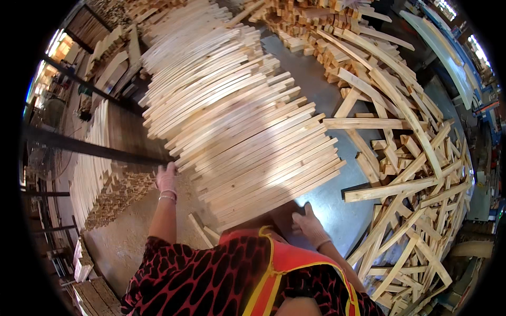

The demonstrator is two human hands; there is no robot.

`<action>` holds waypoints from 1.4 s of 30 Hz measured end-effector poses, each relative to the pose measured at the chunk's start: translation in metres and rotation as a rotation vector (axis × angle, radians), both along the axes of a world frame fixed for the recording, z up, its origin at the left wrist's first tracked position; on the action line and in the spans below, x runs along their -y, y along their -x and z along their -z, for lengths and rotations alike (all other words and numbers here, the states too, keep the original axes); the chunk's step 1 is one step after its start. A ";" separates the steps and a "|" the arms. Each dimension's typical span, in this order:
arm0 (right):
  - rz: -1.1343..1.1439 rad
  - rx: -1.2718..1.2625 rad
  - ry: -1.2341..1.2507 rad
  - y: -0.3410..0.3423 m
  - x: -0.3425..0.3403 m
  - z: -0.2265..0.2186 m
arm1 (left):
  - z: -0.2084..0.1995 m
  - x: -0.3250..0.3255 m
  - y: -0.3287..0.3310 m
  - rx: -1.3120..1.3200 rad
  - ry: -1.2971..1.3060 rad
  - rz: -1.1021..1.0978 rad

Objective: The person sorts wooden planks on a metal table, picking them up from a disorganized pile and arranging them into a neat stack. They repeatedly gather planks with both hands and place them in an orderly fashion.

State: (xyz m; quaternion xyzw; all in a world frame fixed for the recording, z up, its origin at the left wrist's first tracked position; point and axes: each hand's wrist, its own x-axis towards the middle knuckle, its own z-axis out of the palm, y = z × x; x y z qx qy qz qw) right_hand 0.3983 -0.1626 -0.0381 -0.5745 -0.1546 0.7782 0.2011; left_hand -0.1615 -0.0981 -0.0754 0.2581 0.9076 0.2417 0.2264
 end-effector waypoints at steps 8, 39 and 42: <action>0.318 0.223 -0.328 0.070 0.000 0.018 | 0.014 0.032 -0.093 1.164 -0.558 -0.234; 0.423 0.379 -0.951 -0.013 -0.238 -0.187 | -0.273 -0.306 -0.192 0.609 -0.672 1.414; 0.333 0.494 -1.034 -0.011 -0.364 -0.296 | -0.361 -0.450 -0.187 0.252 -0.794 1.481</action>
